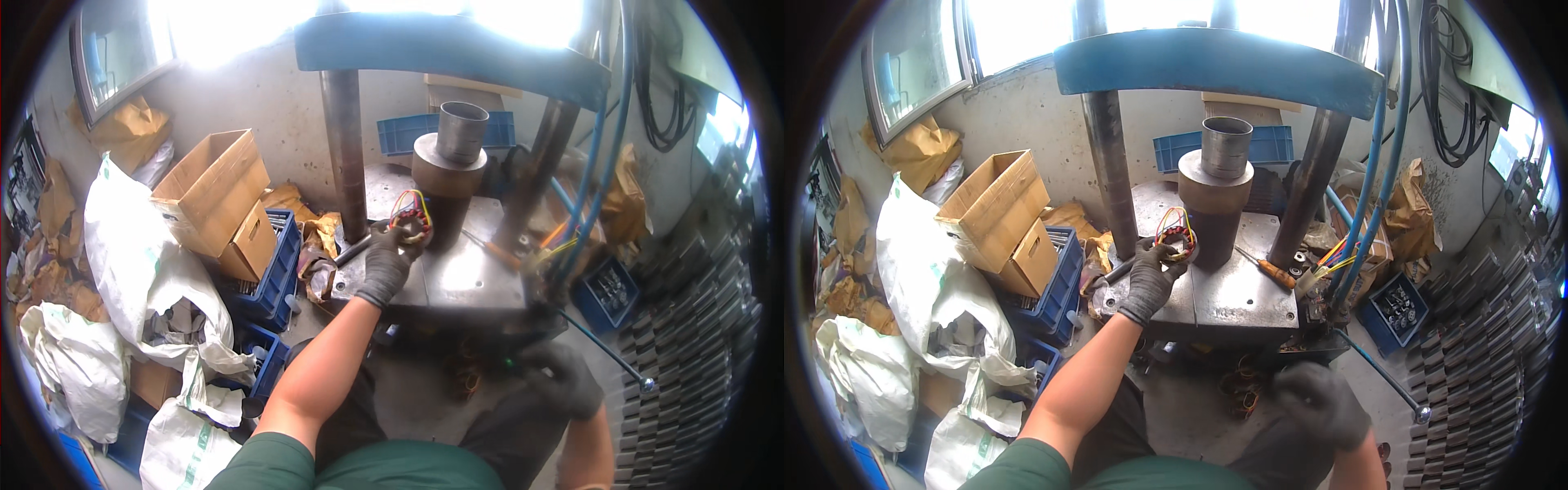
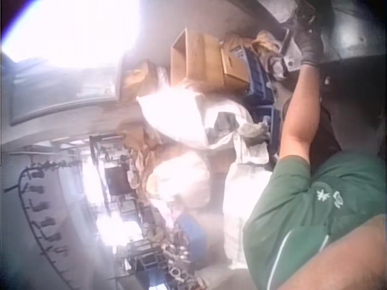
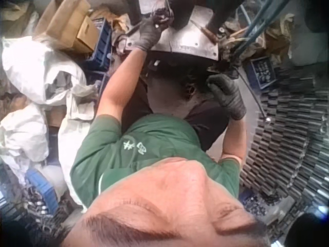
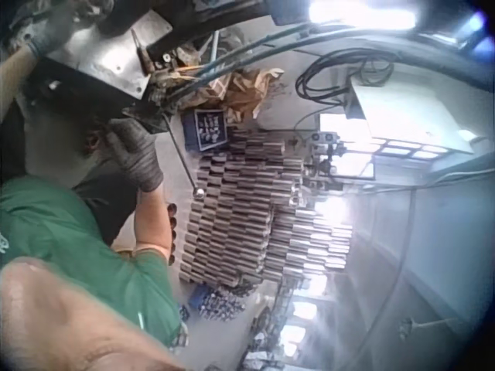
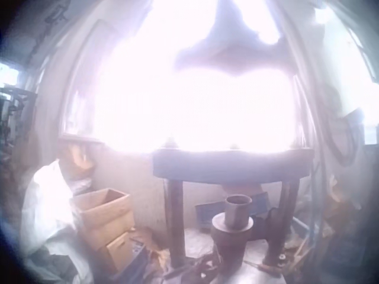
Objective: The person places a stator core into a press, retrieves a cylindrical component, and then uses a screwdriver to align the internal wiring of the stator.
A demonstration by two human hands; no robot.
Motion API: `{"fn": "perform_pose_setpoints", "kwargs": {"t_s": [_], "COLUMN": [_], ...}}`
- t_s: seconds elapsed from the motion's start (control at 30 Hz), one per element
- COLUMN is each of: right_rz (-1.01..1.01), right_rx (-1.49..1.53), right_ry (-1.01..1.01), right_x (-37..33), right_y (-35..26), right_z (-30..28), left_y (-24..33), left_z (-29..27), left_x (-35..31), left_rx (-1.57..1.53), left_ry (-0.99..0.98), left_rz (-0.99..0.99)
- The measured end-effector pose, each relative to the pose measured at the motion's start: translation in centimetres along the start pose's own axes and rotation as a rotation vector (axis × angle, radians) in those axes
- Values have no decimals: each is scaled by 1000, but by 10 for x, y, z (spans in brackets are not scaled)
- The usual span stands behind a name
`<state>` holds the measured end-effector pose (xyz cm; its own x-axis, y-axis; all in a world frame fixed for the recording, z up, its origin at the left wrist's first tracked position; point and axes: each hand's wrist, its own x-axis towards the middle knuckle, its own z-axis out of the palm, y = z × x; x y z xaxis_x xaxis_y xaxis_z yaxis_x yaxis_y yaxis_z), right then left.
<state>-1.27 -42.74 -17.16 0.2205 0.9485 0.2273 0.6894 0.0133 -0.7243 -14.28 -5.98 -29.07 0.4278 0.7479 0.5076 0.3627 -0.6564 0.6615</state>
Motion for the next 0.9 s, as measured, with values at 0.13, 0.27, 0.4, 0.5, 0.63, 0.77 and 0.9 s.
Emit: {"fn": "perform_pose_setpoints", "kwargs": {"t_s": [0.13, 0.27, 0.4, 0.5, 0.63, 0.77, 0.9], "right_rz": [-64, -280, -288, -300, -296, -297, -346], "right_rx": [-141, -725, -788, -840, -725, -737, -787], "right_ry": [-87, -113, -113, -58, 14, 94, 90], "right_x": [85, 127, 143, 150, 148, 144, 145], "right_y": [45, 105, 136, 131, 140, 121, 117], "right_z": [43, 111, 152, 166, 168, 167, 174], "left_y": [19, 43, 55, 34, 55, 55, 43], "left_z": [-2, -11, -28, -21, -51, -50, -45], "left_x": [-24, -33, -34, -31, -21, -20, -21], "left_rx": [-441, -1040, -1479, -318, -41, -1027, -2200], "left_ry": [25, -76, -200, 109, 187, -159, -321], "left_rz": [29, -98, -333, 302, 494, -161, -572]}}
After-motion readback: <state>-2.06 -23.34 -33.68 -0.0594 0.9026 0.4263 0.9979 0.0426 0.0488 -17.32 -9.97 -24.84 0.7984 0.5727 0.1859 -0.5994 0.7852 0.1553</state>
